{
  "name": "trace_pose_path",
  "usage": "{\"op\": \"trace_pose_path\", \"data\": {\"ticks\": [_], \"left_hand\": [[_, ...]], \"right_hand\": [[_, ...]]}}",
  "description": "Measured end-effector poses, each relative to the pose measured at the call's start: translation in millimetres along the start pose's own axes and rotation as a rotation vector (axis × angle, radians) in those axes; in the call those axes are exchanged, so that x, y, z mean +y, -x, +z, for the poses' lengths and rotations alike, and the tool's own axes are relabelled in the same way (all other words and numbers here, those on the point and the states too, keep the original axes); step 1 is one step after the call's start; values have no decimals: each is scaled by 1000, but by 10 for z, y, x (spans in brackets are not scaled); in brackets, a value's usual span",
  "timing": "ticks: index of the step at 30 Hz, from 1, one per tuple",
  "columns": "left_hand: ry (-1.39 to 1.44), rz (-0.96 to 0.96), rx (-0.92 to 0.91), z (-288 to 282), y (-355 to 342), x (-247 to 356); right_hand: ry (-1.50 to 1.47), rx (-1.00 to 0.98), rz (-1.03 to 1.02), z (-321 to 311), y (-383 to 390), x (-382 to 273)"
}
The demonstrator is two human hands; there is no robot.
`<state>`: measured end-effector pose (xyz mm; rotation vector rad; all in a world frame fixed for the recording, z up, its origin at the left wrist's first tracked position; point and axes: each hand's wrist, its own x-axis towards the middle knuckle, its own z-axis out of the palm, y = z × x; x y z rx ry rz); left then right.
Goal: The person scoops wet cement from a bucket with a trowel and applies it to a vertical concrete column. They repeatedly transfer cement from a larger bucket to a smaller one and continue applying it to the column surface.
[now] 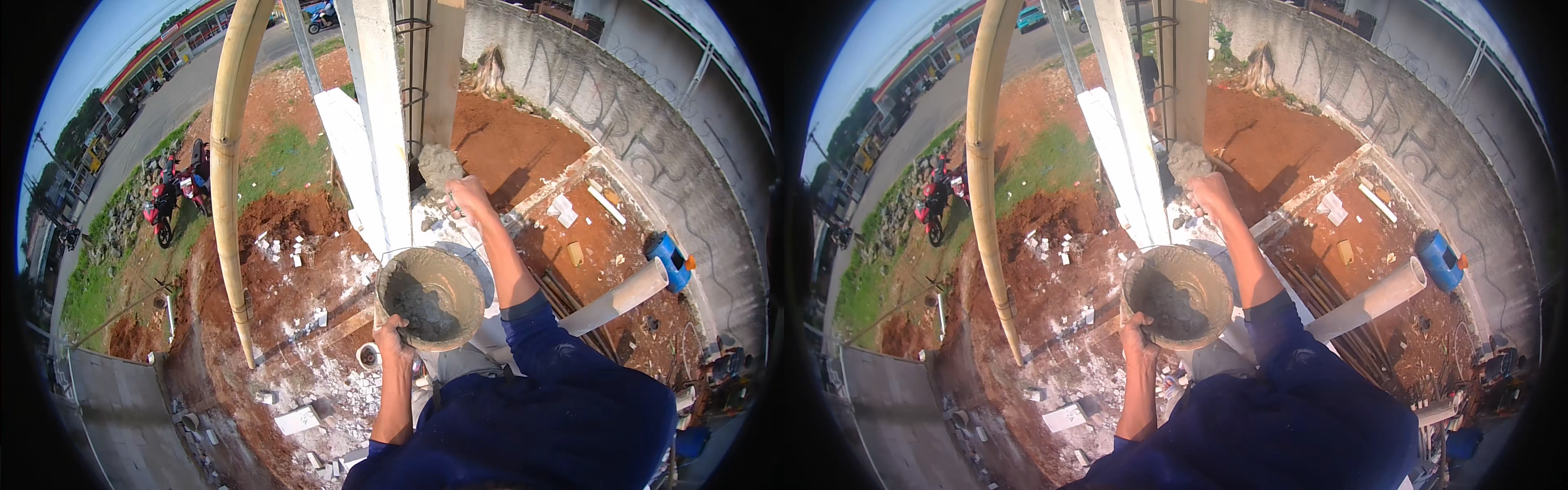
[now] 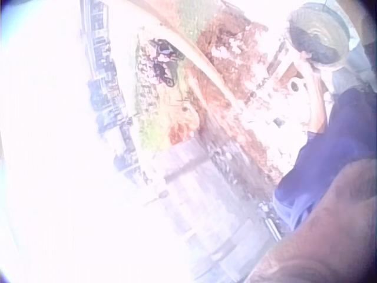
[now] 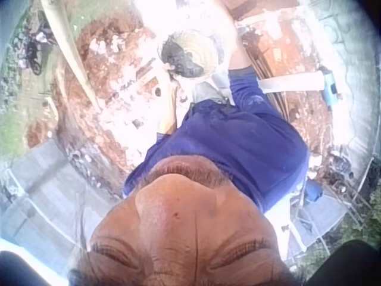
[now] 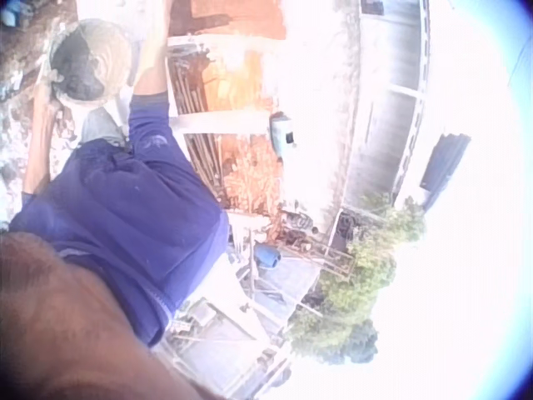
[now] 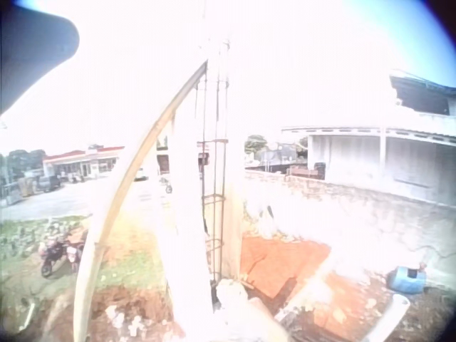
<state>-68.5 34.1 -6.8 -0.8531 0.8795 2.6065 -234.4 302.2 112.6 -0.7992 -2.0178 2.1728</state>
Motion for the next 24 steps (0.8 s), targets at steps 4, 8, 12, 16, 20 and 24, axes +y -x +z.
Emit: {"op": "trace_pose_path", "data": {"ticks": [4,8,12,16,20,24], "left_hand": [[-6,90,-58,-105,65,62],[-88,98,-5,-615,238,232],[-97,230,79,-1030,464,316],[-1,221,289,-1163,755,548],[-31,310,329,-1238,928,770],[-156,453,288,-1196,991,872]], "right_hand": [[738,327,-290,292,-1058,580],[599,424,-512,269,-852,864],[-192,369,-108,246,-293,1416],[-662,405,81,515,-7,1772],[-788,390,132,852,-494,1764],[-679,215,184,960,-1304,1433]]}}
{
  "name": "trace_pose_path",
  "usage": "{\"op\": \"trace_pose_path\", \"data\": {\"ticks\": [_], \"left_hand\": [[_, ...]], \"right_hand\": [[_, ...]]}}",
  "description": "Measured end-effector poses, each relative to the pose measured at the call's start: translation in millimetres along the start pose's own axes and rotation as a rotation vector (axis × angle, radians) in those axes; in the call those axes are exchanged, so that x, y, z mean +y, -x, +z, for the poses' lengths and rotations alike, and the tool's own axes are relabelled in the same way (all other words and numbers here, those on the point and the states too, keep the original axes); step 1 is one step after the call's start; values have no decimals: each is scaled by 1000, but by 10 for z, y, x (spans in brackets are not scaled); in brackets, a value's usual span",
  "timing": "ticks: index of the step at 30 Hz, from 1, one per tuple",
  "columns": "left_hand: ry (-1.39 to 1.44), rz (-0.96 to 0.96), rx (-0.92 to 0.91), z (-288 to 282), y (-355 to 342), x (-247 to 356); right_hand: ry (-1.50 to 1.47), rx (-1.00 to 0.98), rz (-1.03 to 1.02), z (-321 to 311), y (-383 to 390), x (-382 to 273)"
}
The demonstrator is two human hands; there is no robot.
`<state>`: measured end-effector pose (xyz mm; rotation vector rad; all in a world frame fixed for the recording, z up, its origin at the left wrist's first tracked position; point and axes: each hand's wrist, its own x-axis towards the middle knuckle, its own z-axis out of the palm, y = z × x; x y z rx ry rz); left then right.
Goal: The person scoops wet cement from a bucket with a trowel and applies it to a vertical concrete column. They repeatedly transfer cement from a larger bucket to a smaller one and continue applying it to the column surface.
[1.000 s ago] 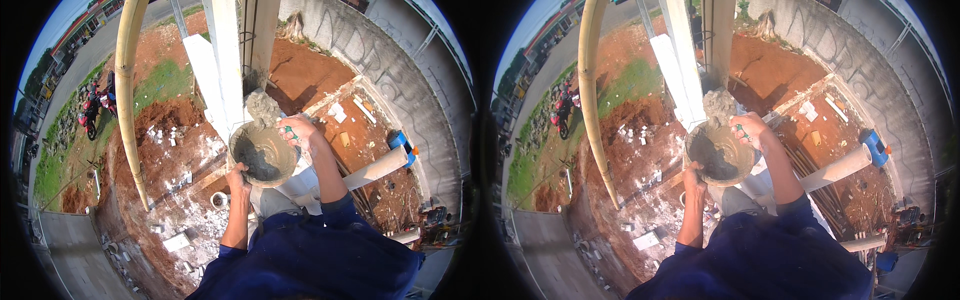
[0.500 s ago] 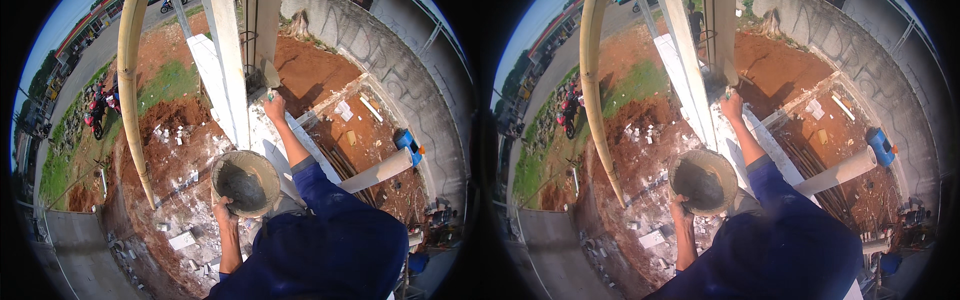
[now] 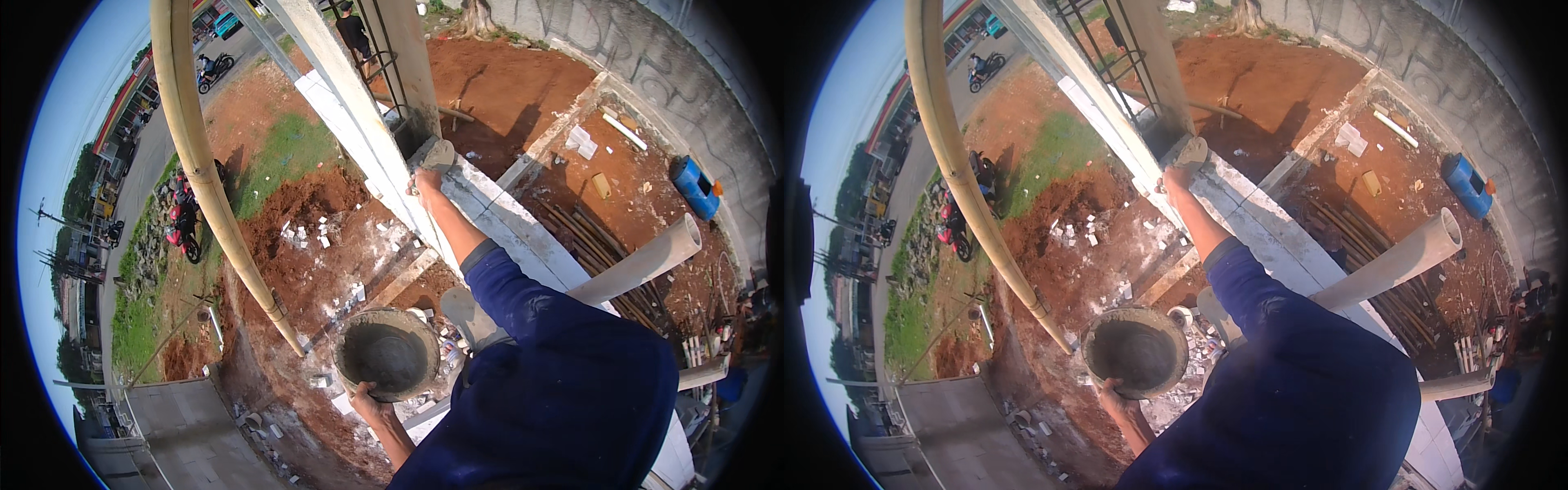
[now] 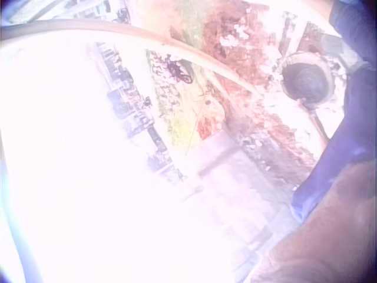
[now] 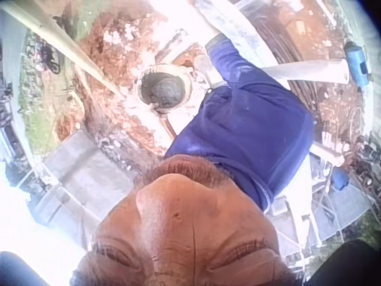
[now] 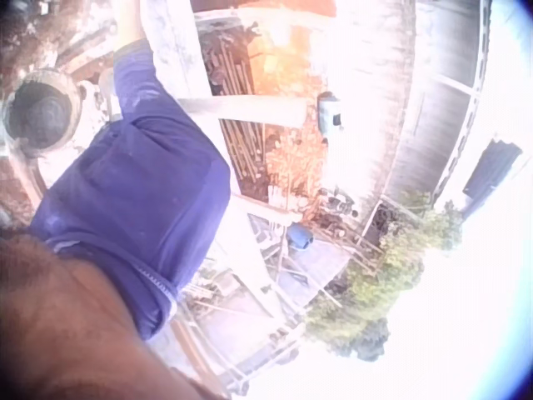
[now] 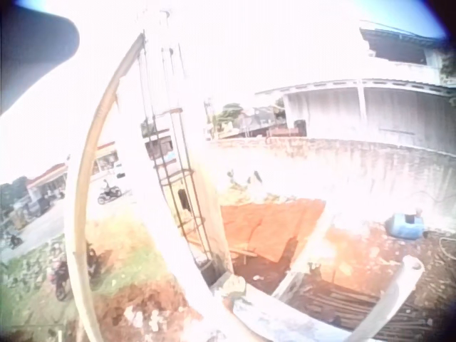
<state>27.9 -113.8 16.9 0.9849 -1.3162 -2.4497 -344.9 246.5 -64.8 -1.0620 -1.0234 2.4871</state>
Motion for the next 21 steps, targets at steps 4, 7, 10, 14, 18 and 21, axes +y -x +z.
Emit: {"op": "trace_pose_path", "data": {"ticks": [4,7,10,14,18,21], "left_hand": [[-25,-66,57,-441,-181,-130],[24,-131,160,-511,-64,-142],[102,-140,181,-476,45,-179],[93,-175,166,-408,136,-178],[32,-173,104,-669,-92,-478],[21,-139,136,-153,208,-235]], "right_hand": [[91,-105,14,86,-206,-62],[183,-240,-98,-116,200,67],[60,-67,-134,-67,462,182],[17,-44,-18,35,472,225],[207,-233,-94,-140,-56,-232],[403,-182,-166,-303,106,-393]]}}
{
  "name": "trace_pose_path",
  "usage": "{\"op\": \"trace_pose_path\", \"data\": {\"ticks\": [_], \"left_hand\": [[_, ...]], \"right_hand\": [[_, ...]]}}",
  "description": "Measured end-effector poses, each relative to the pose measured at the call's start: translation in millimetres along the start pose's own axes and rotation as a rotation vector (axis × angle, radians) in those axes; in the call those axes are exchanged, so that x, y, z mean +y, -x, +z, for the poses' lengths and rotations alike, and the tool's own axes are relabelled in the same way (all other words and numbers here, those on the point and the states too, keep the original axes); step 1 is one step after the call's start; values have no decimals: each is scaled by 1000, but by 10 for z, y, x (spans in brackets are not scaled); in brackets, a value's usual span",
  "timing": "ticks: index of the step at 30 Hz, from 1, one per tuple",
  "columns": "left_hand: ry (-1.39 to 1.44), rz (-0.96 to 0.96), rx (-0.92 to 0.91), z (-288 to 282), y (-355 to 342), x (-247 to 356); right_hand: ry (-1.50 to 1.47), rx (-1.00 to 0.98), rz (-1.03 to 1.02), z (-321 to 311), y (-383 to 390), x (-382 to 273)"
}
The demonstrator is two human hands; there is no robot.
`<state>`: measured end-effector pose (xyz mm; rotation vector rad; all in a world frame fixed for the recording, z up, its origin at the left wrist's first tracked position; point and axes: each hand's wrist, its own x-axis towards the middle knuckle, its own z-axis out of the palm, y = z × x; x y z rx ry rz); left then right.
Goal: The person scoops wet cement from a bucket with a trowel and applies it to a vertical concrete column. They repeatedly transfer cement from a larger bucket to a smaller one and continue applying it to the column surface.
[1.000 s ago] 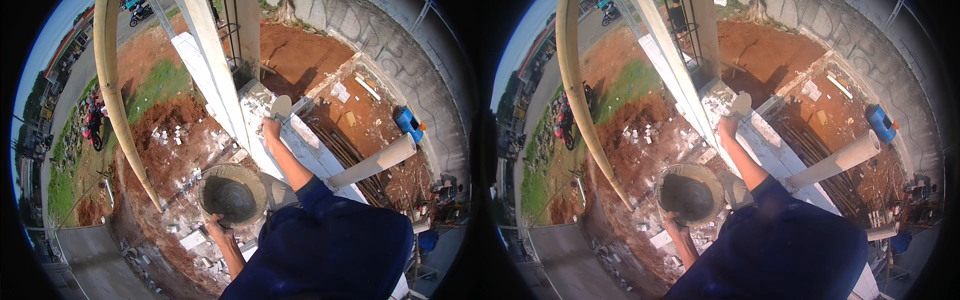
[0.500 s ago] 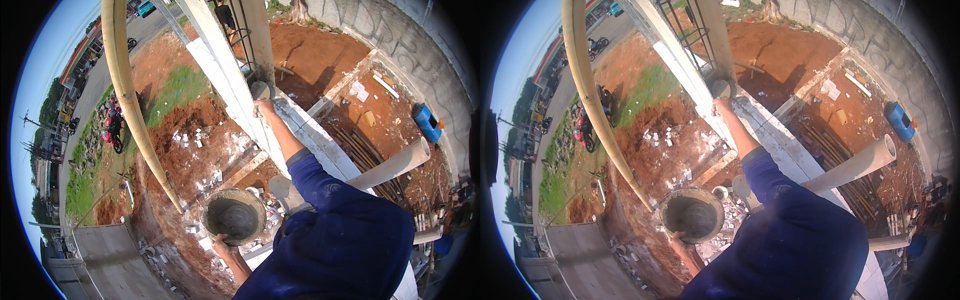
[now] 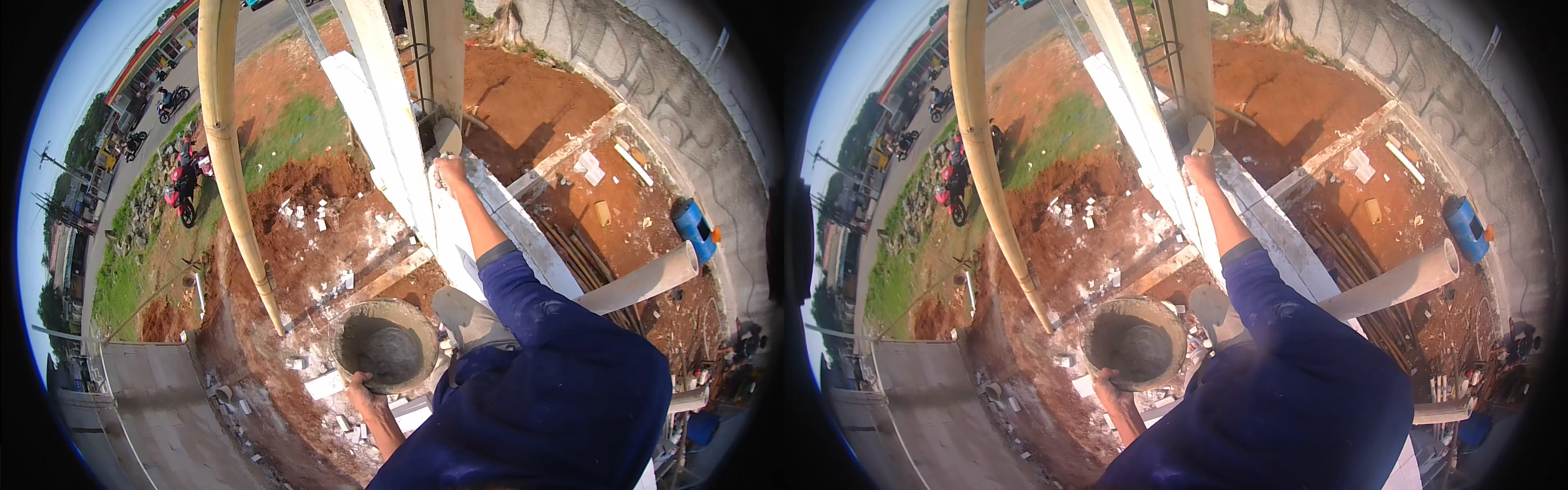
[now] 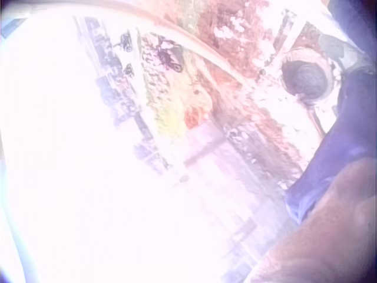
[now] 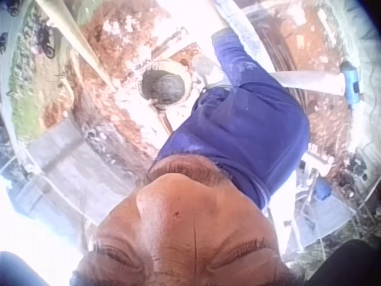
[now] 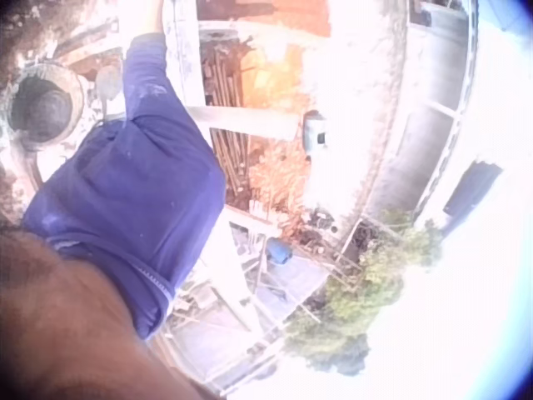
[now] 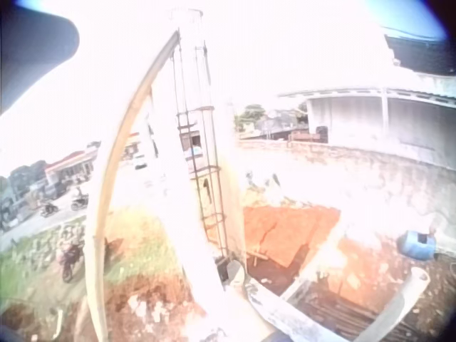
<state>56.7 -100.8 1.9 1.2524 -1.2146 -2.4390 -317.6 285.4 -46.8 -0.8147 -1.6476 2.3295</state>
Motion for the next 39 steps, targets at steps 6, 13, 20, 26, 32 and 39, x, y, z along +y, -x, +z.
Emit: {"op": "trace_pose_path", "data": {"ticks": [6,13,20,26,32,39], "left_hand": [[29,28,47,-185,-187,-65],[71,124,-36,113,-48,209],[91,82,-38,20,-216,-184],[-89,138,-129,292,-132,-88],[-209,222,-295,556,-99,62],[-382,215,-523,797,-64,231]], "right_hand": [[-267,-74,400,-130,372,-8],[-278,-229,133,-269,112,35],[318,-287,-92,-619,2871,590],[1250,-853,-633,-832,3491,756],[1634,-892,-656,-257,3465,497],[1234,-977,165,-336,3192,645]]}}
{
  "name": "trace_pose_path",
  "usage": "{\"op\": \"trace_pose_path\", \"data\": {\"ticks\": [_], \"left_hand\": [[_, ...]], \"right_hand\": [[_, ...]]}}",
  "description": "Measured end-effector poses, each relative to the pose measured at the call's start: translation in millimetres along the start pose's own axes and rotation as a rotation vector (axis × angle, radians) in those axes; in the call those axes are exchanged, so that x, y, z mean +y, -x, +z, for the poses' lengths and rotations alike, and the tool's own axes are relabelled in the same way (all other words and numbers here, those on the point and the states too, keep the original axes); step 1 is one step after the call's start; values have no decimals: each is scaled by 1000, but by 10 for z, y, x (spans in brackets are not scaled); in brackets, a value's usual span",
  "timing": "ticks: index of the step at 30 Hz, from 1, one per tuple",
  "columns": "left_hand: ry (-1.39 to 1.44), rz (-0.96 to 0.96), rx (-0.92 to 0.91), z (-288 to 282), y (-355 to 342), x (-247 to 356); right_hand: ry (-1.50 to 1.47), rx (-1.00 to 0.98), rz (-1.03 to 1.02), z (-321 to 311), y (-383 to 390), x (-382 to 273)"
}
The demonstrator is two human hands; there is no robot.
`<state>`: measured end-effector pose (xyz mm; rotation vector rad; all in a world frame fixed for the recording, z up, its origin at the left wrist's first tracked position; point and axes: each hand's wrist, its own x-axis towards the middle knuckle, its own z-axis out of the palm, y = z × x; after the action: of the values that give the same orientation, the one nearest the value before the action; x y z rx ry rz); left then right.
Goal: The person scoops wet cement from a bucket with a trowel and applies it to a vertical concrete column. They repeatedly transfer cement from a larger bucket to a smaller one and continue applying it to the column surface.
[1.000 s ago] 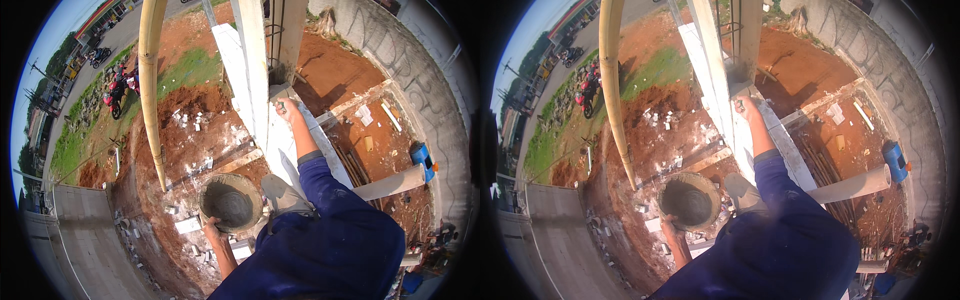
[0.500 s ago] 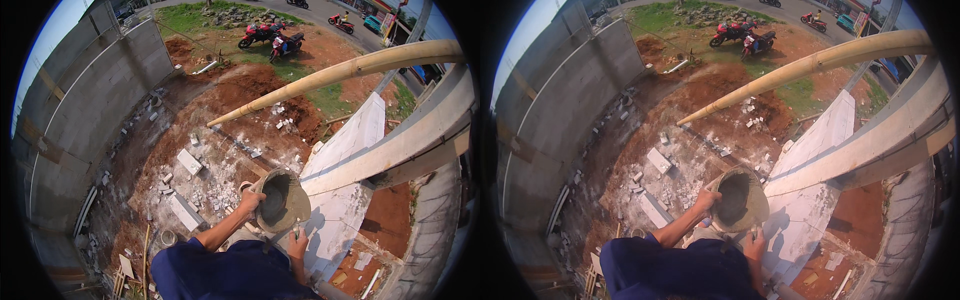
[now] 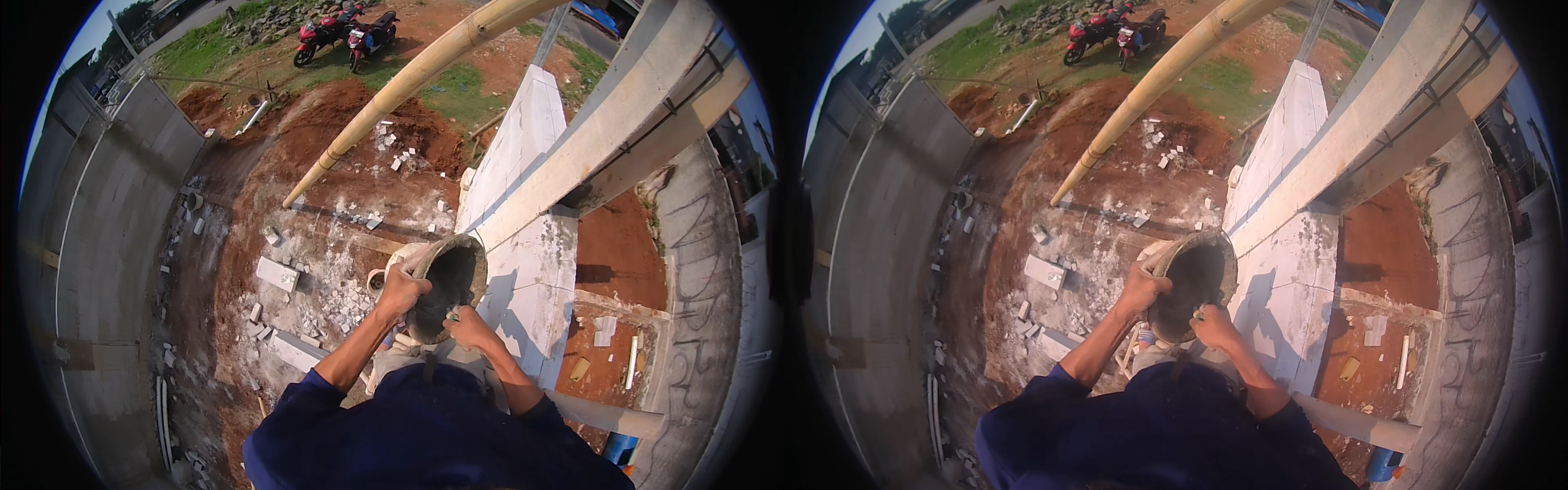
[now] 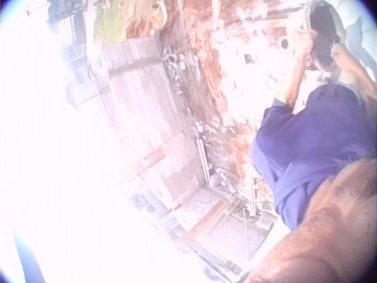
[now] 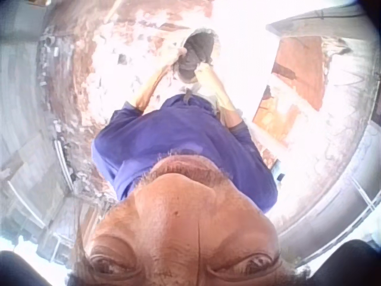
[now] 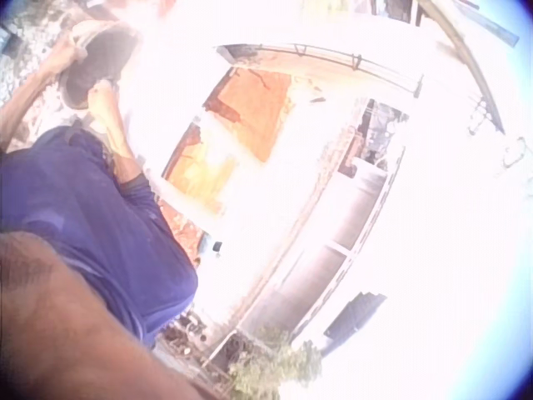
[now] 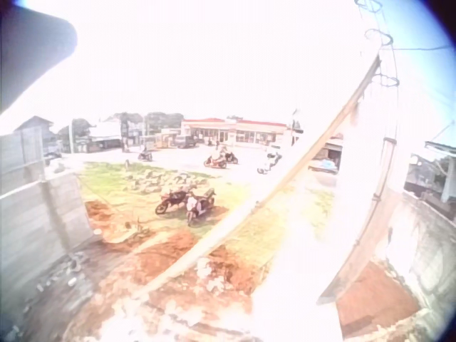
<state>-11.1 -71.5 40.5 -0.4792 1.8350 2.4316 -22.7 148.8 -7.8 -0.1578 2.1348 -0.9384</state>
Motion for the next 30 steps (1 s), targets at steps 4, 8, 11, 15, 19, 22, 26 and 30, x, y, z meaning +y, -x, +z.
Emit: {"op": "trace_pose_path", "data": {"ticks": [4,8,11,15,19,22,26,30], "left_hand": [[-145,160,4,10,-44,-65],[105,15,-46,-80,58,-101],[222,90,-3,86,65,-121],[531,-9,-28,471,-29,17],[605,-58,-25,671,-146,-124],[636,-137,-10,883,-242,-195],[644,-277,-32,1003,-498,-546],[639,-351,-30,1172,-663,-676]], "right_hand": [[-550,-372,192,-155,184,-239],[-935,-469,166,-155,292,-263],[-1037,-361,127,-246,370,-311],[-1166,-280,84,-488,527,-194],[-1116,-117,63,-644,739,-162],[-1137,-39,60,-748,870,-63],[-1244,17,64,-941,1047,60],[-1334,154,19,-1169,1219,138]]}}
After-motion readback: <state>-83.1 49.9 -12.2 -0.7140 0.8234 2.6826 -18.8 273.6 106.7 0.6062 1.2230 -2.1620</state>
